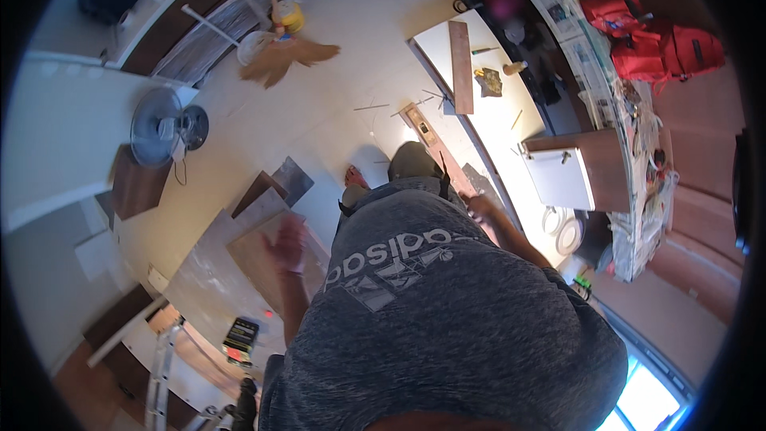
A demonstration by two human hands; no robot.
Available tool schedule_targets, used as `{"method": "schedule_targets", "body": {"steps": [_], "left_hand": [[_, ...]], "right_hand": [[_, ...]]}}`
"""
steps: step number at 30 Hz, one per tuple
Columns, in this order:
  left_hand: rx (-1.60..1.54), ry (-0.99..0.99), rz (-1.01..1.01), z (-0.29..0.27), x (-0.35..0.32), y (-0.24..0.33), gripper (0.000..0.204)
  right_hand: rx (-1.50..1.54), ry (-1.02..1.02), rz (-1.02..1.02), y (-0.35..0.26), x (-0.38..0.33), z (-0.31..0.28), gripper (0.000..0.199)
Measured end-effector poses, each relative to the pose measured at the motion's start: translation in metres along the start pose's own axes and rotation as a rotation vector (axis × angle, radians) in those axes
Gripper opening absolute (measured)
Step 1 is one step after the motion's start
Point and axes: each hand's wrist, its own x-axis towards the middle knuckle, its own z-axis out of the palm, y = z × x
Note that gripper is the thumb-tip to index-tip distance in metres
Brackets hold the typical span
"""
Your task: The person assembles a white wall cabinet by fitting a door panel and a trim strip. They use a hammer to secure the trim and adjust the door alignment. The person moves around the room to retrieve parts and tools during the process.
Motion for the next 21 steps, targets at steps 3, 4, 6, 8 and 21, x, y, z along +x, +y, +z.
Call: {"method": "schedule_targets", "body": {"steps": [3, 4, 6, 8, 21], "left_hand": [[0.225, 0.042, 0.213, 0.093, 0.055, 0.071, 0.067], [0.291, 0.089, 0.209, 0.107, 0.077, 0.092, 0.064], [0.458, 0.124, 0.162, 0.153, 0.125, 0.107, 0.058], [0.631, 0.104, 0.108, 0.204, 0.168, 0.107, 0.055], [2.284, -0.144, 0.455, 0.106, 0.273, 0.000, 0.032]], "right_hand": [[0.093, -0.103, 0.071, 0.108, 0.066, 0.067, 0.052], [0.076, -0.096, 0.087, 0.101, 0.053, 0.064, 0.051], [0.107, -0.079, 0.094, 0.081, 0.045, 0.061, 0.050], [0.141, -0.061, 0.081, 0.054, 0.047, 0.054, 0.049], [0.104, 0.086, -0.316, -0.274, 0.182, -0.155, 0.039]]}}
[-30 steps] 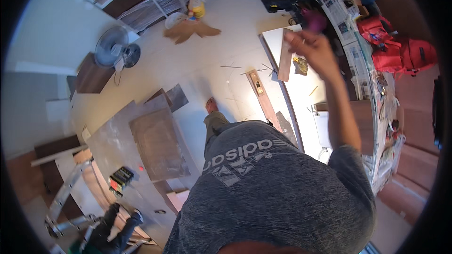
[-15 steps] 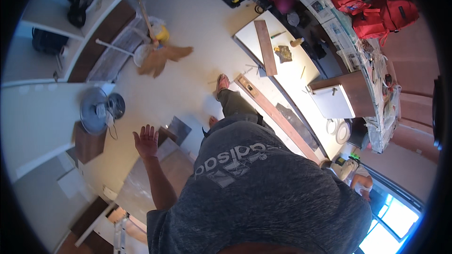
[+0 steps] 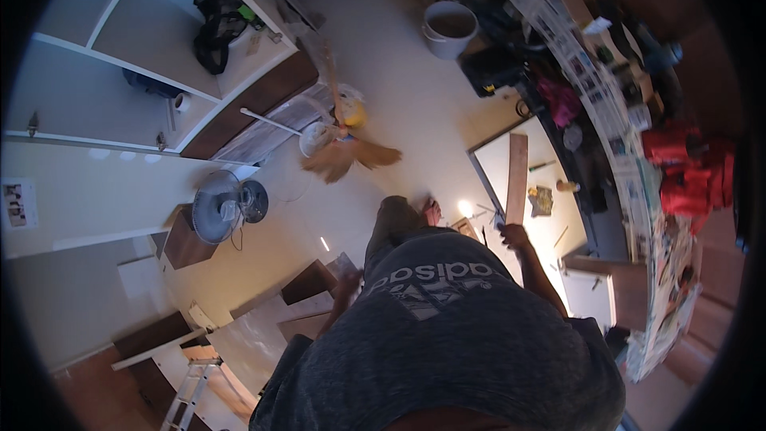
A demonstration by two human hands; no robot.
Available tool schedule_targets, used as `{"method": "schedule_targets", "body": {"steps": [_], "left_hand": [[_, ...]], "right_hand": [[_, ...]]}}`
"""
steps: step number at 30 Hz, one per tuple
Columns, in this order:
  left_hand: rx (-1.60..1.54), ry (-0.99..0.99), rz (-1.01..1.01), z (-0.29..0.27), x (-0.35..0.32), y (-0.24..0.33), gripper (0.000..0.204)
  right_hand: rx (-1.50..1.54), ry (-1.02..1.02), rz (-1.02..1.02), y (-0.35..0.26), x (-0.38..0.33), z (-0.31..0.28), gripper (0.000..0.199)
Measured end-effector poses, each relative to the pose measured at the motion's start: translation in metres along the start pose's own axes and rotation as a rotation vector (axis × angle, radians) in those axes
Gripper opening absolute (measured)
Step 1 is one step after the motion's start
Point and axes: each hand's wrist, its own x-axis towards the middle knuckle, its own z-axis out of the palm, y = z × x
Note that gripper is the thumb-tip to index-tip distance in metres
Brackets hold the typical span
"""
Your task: The person assembles a white wall cabinet by fitting a door panel and a trim strip. They use a hammer to secure the trim and adjust the door alignment. The person moves around the room to retrieve parts and tools during the process.
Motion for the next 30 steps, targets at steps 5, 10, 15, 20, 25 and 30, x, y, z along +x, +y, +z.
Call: {"method": "schedule_targets", "body": {"steps": [5, 10, 15, 20, 25, 30], "left_hand": [[-0.347, -0.228, -0.890, -0.011, -0.055, 0.043, 0.034], [-0.424, -0.216, -1.032, -0.042, 0.016, 0.059, 0.038], [-0.800, 0.049, -1.034, -0.047, 0.191, 0.071, 0.043], [-0.934, 0.156, -0.683, -0.154, 0.366, 0.175, 0.047], [-0.502, 0.243, -0.371, -0.188, 0.460, 0.184, 0.044], [-0.120, 0.345, -0.286, -0.154, 0.472, 0.145, 0.040]], "right_hand": [[0.296, 0.116, -0.168, -0.210, 0.017, -0.080, 0.047], [0.207, 0.007, -0.391, -0.321, 0.065, -0.093, 0.032], [-0.204, -0.085, -0.431, -0.343, 0.121, -0.073, 0.030], [-0.811, 0.048, -0.578, -0.322, 0.180, -0.079, 0.054], [-0.836, -0.099, -0.099, -0.286, 0.260, -0.107, 0.050], [-0.572, -0.109, -0.090, -0.364, 0.300, -0.139, 0.036]]}}
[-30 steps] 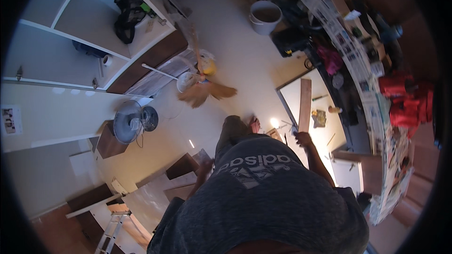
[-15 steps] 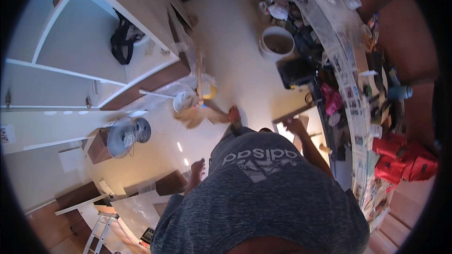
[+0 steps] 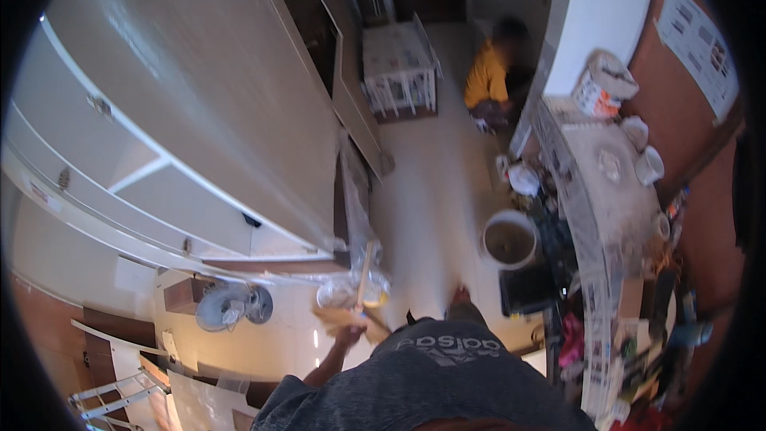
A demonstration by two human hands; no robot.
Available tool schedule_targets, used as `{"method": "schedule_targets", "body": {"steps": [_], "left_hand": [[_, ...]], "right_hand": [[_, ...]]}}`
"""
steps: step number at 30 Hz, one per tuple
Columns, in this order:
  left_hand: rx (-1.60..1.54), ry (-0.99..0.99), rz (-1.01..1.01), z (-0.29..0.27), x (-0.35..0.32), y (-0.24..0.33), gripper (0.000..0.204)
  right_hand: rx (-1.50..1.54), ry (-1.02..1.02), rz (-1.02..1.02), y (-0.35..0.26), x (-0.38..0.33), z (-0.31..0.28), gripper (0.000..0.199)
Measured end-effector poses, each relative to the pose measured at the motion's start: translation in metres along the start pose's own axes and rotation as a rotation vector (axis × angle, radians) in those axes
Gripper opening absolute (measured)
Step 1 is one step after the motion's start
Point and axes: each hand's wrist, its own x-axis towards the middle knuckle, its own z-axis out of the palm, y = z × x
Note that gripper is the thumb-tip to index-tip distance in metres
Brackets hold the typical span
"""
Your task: The person assembles a white wall cabinet by fitting a door panel and a trim strip. They use a hammer to secure the trim and adjust the door alignment. The person moves around the room to retrieve parts and tools during the process.
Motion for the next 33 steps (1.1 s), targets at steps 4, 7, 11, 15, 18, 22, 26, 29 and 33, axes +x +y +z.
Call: {"method": "schedule_targets", "body": {"steps": [4, 7, 11, 15, 18, 22, 26, 29, 33], "left_hand": [[0.023, -0.234, -0.366, 0.010, 0.019, 0.042, 0.044], [-0.048, -0.295, -0.549, 0.004, 0.039, 0.082, 0.046], [-0.092, -0.299, -0.623, -0.002, 0.071, 0.119, 0.050], [-0.117, -0.312, -0.690, 0.001, 0.100, 0.131, 0.053], [-0.116, -0.345, -0.713, 0.004, 0.142, 0.135, 0.056], [-0.087, -0.358, -0.695, -0.006, 0.216, 0.137, 0.060], [-0.036, -0.301, -0.583, -0.018, 0.326, 0.163, 0.064], [-0.182, -0.079, -0.397, -0.022, 0.398, 0.199, 0.068], [-0.338, -0.178, -0.249, -0.013, 0.489, 0.277, 0.060]], "right_hand": [[0.105, 0.108, -0.188, -0.051, 0.048, -0.102, 0.027], [0.284, 0.240, -0.341, -0.100, 0.058, -0.188, 0.021], [0.501, 0.093, -0.094, -0.167, 0.136, -0.271, 0.025], [0.530, 0.052, -0.165, -0.263, 0.157, -0.340, 0.026], [0.384, 0.006, -0.170, -0.311, 0.173, -0.361, 0.030], [0.095, -0.043, -0.209, -0.366, 0.207, -0.373, 0.039], [-0.103, -0.111, -0.333, -0.396, 0.224, -0.385, 0.035], [-0.175, -0.141, -0.360, -0.430, 0.242, -0.400, 0.033], [-0.214, -0.159, -0.378, -0.483, 0.288, -0.427, 0.031]]}}
